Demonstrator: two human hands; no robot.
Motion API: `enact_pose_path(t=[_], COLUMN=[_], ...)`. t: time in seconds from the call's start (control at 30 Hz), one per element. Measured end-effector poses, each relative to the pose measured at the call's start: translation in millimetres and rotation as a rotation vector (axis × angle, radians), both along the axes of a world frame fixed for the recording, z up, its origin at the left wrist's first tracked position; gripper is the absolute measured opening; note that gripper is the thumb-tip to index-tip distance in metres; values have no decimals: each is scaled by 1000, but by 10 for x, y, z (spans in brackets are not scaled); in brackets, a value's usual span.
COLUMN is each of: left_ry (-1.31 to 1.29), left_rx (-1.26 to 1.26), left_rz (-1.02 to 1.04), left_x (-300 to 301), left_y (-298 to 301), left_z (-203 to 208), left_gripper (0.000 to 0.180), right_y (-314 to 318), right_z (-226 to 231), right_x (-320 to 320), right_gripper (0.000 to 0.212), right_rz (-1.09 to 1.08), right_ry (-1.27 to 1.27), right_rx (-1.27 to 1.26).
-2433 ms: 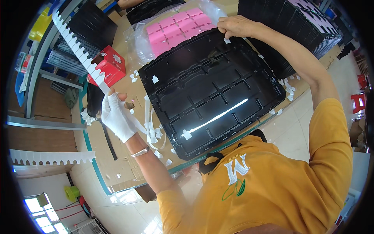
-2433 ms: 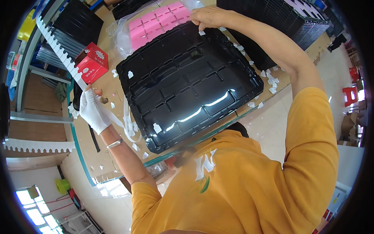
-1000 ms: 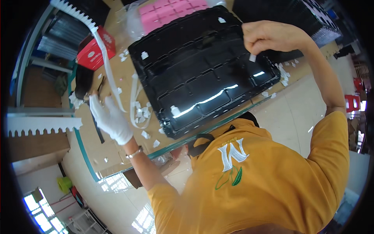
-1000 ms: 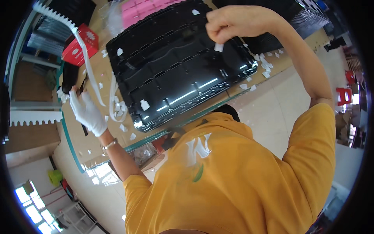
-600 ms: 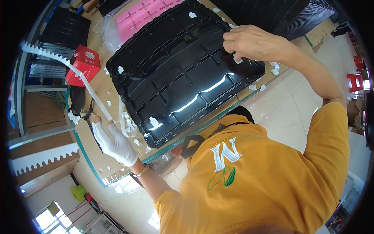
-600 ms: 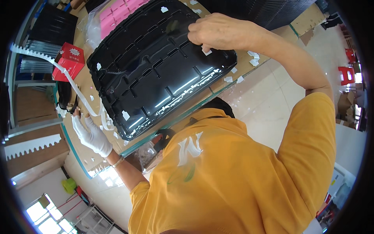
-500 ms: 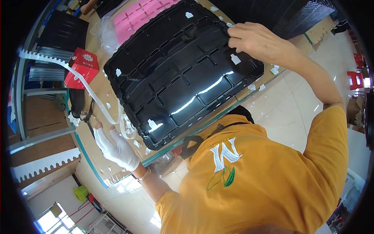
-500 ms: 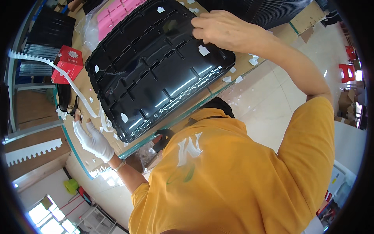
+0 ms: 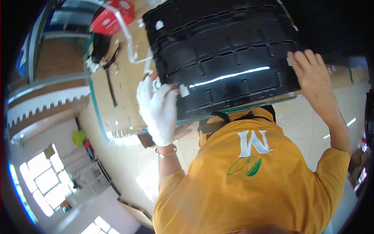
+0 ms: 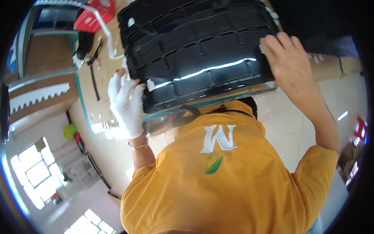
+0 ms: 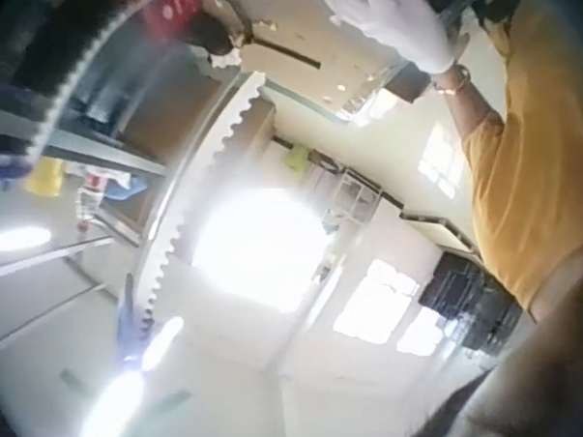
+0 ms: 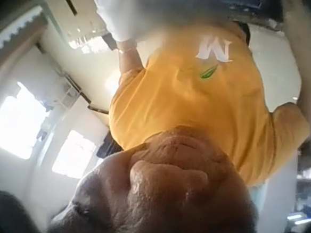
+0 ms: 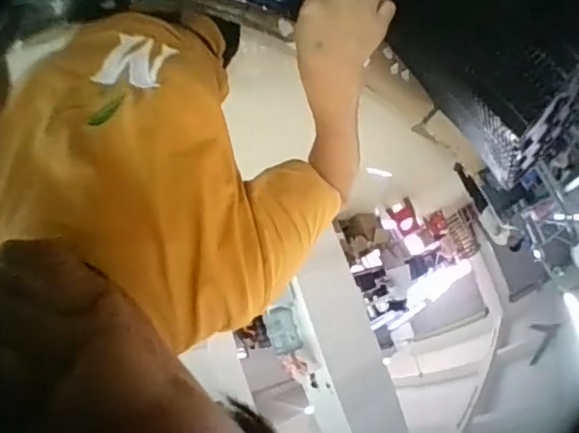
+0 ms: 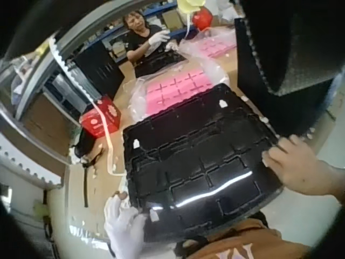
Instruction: The person places small white adhesive pieces onto a black plastic tray, then inserts a pink grid insert into the tray. The process is repeated with another tray. The person works at a table with stacks of trays and inserts nearby.
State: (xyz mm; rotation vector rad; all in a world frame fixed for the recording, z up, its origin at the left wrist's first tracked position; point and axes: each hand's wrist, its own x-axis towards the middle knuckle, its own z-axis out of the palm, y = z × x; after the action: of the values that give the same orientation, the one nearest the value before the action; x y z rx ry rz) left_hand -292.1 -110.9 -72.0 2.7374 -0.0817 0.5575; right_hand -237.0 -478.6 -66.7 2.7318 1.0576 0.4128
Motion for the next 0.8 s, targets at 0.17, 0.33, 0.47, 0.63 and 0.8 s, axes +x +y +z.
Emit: enact_pose_path(t=[0.17, 0.33, 0.47, 0.63, 0.8], left_ry=[157, 144, 57, -13, 136], left_rx=[-142, -165, -115, -149, -73], left_rz=[22, 77, 117, 84, -1], left_x=[25, 150, 254, 120, 10], left_y=[-67, -65, -89, -18, -49], left_z=[-26, -57, -88, -18, -3], left_gripper=[28, 43, 41, 22, 16], right_y=[-25, -73, -25, -105, -161], right_z=[-51, -152, -115, 36, 88], right_x=[24, -30, -22, 47, 70], right_gripper=[51, 56, 52, 43, 39], right_rz=[-17, -33, -51, -132, -210], right_ry=[2, -21, -43, 120, 151], right_rx=[-19, -11, -25, 163, 341])
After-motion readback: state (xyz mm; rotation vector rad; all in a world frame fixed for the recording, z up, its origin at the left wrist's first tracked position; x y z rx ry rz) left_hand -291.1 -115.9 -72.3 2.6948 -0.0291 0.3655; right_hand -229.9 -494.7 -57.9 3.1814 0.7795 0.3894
